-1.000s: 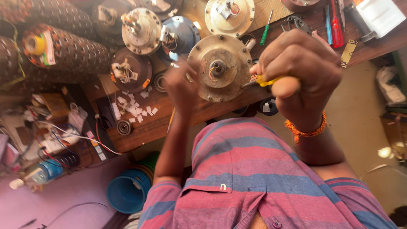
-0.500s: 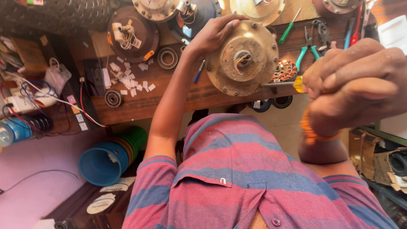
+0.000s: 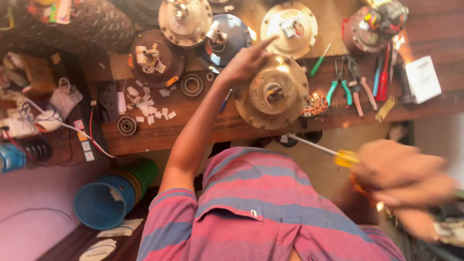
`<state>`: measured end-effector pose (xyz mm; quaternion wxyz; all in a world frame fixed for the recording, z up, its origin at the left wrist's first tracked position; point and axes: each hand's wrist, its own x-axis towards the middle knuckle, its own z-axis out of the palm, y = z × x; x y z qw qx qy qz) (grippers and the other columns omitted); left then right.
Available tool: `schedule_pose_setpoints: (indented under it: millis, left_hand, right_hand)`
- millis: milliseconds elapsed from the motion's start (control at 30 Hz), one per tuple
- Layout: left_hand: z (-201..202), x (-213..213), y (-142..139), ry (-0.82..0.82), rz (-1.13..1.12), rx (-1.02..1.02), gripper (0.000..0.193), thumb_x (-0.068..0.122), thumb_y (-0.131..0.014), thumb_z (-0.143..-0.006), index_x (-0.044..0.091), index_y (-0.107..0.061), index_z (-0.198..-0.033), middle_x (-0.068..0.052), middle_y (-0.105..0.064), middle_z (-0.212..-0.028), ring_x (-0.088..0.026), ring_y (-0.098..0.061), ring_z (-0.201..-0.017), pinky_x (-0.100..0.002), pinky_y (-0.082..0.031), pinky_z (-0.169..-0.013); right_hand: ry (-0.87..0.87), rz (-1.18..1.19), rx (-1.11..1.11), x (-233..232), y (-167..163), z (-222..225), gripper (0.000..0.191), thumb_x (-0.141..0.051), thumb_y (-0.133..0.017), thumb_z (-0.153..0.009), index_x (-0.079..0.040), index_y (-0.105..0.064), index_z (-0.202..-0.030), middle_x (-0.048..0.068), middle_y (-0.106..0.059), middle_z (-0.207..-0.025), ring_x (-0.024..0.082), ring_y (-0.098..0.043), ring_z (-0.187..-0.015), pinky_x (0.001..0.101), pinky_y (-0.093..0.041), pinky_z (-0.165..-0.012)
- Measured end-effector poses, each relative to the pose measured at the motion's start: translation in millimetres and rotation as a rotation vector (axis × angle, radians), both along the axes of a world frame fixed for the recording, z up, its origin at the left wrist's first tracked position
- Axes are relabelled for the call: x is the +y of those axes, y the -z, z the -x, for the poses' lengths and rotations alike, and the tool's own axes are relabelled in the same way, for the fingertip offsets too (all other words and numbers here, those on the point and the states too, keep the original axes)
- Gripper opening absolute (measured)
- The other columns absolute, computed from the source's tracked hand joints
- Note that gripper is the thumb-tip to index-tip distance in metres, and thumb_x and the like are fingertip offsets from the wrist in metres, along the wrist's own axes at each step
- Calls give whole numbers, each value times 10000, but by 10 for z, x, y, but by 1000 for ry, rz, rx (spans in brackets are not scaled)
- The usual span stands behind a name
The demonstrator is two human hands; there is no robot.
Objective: The person works at a cluttered workbench on an electric motor, unscrewing and removing its end cover by hand and with a screwdriver, then handling the rotor and stator windings and using pliers and a screwdriver on the motor parts.
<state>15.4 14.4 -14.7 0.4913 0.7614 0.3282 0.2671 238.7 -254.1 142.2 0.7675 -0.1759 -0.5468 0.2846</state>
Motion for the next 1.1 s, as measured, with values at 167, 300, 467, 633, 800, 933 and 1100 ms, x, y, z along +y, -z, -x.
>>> schedule_pose_setpoints:
  millis: [167,300,467,633,800,933,1100]
  left_hand:
    - [304,-217,73,-177,120,-113,364,271,-540,-1087,169,-581,-1434,-181,-713,-1279,-342,-705,-1212,-412,-520,-1025]
    - [551,-735,-208,-583,-529,22,210,183,-664,-1013,112,-701,-1207,-106,-760,-1136,-346,-687,-1075,-435,-538,-952]
    - [225,-1552,-644,-101,-536,73,318,79,-723,-888,105,-662,-1199,-69,-688,-1122,-292,-725,-898,-415,-572,-731]
    - [-116,-1511,-718,66,-502,371,505,68,-698,-711,13,-610,-1205,-138,-623,-1036,-344,-708,-787,-452,-540,-603]
    - [-294,-1523,-622,84,-491,471,152,91,-666,-816,55,-629,-958,-105,-621,-968,-337,-710,-815,-474,-539,-647]
    - [-374,-1556,-541,44,-515,480,93,81,-629,-867,82,-656,-957,-79,-630,-929,-323,-709,-789,-471,-540,-633]
    - [-447,-1506,-550,51,-506,512,62,120,-624,-880,109,-666,-924,-66,-632,-896,-309,-709,-776,-468,-532,-602]
  right_hand:
    - [157,-105,88,-95,139,-407,377,-362,-596,-998,-115,-458,-750,5,-452,-616,161,-454,-462,319,-418,-451]
    - [243,-37,120,2,417,-693,374,-366,-577,-994,-131,-414,-753,-15,-402,-615,121,-406,-417,293,-387,-418]
    - [258,-42,125,173,640,-910,374,-371,-552,-990,-152,-359,-757,-39,-339,-614,71,-345,-362,262,-348,-376]
    - [359,-29,16,310,658,-774,421,-372,-561,-981,-62,-321,-829,-10,-275,-661,79,-283,-340,266,-313,-360]
    - [274,75,152,276,538,-578,349,-393,-498,-1063,-112,-348,-920,-16,-279,-624,99,-253,-312,275,-290,-366]
    - [402,115,168,218,325,-289,398,-390,-439,-1142,-31,-342,-1002,56,-292,-637,142,-257,-333,309,-293,-391]
    - [552,116,-12,320,-115,51,453,-404,-453,-1119,-27,-306,-915,67,-328,-653,129,-302,-329,310,-318,-360]
